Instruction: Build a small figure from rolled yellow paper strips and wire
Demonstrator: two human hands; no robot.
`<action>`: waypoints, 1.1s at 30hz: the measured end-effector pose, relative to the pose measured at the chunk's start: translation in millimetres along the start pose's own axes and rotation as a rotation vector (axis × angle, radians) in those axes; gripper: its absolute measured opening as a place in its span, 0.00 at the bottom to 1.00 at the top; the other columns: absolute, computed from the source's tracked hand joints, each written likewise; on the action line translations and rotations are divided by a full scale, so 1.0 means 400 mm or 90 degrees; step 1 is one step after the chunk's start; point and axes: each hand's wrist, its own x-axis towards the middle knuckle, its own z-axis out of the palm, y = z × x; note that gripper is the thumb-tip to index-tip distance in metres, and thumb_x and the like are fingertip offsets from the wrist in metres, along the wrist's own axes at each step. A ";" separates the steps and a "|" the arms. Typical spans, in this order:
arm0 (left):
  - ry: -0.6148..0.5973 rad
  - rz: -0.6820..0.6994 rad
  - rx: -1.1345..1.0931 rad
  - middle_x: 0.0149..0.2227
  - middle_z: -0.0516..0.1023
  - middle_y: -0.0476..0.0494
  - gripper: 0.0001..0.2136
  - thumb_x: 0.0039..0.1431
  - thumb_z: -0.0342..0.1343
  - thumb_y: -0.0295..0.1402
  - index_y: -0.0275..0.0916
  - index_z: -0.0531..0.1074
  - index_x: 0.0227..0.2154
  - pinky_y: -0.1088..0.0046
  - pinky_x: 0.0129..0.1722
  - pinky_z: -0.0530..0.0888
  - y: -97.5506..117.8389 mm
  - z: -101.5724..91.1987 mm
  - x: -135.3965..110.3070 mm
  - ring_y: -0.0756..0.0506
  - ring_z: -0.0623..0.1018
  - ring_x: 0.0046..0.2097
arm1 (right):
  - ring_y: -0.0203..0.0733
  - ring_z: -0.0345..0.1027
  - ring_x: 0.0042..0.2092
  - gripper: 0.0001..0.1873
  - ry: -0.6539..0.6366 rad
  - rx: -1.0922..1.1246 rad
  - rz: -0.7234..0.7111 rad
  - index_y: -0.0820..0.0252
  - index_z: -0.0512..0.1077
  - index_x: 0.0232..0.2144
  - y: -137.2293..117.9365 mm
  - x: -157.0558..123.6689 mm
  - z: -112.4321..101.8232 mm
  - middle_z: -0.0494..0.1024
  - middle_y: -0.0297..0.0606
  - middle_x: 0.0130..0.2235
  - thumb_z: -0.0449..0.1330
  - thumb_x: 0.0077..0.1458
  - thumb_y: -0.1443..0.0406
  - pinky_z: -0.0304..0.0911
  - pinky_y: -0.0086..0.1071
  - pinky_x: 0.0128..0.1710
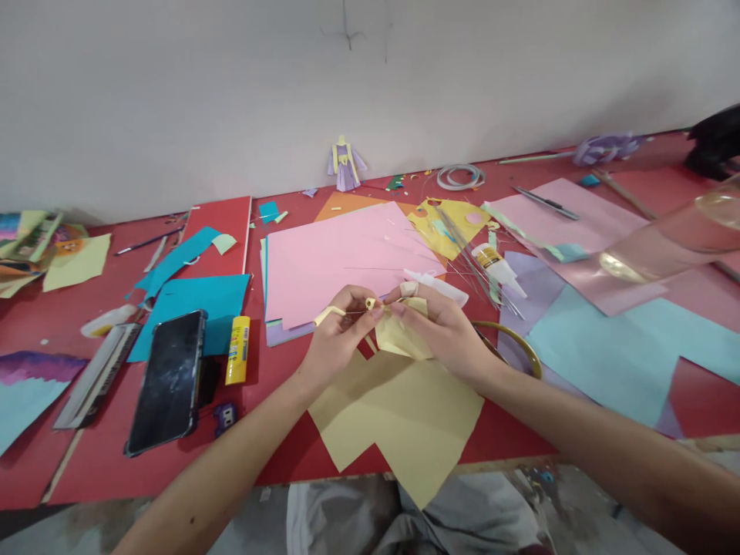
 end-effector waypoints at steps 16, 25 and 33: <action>0.010 0.024 0.001 0.31 0.71 0.50 0.06 0.61 0.57 0.37 0.40 0.70 0.34 0.78 0.30 0.67 0.002 -0.003 0.004 0.52 0.70 0.31 | 0.31 0.57 0.26 0.10 -0.003 0.023 0.006 0.60 0.69 0.34 0.008 0.000 -0.007 0.65 0.30 0.27 0.56 0.61 0.58 0.52 0.26 0.24; -0.013 -0.020 -0.036 0.30 0.69 0.51 0.08 0.61 0.58 0.39 0.40 0.68 0.33 0.78 0.30 0.68 0.007 0.000 0.003 0.52 0.70 0.30 | 0.33 0.60 0.30 0.10 -0.004 -0.014 -0.025 0.59 0.71 0.36 0.007 -0.001 -0.003 0.69 0.32 0.31 0.56 0.62 0.58 0.56 0.27 0.28; -0.008 -0.003 -0.092 0.30 0.71 0.51 0.07 0.61 0.58 0.36 0.40 0.68 0.32 0.79 0.31 0.68 0.003 0.001 0.003 0.52 0.71 0.32 | 0.33 0.63 0.30 0.11 0.011 -0.014 -0.028 0.58 0.73 0.38 0.007 0.001 -0.002 0.72 0.33 0.32 0.57 0.62 0.57 0.59 0.27 0.29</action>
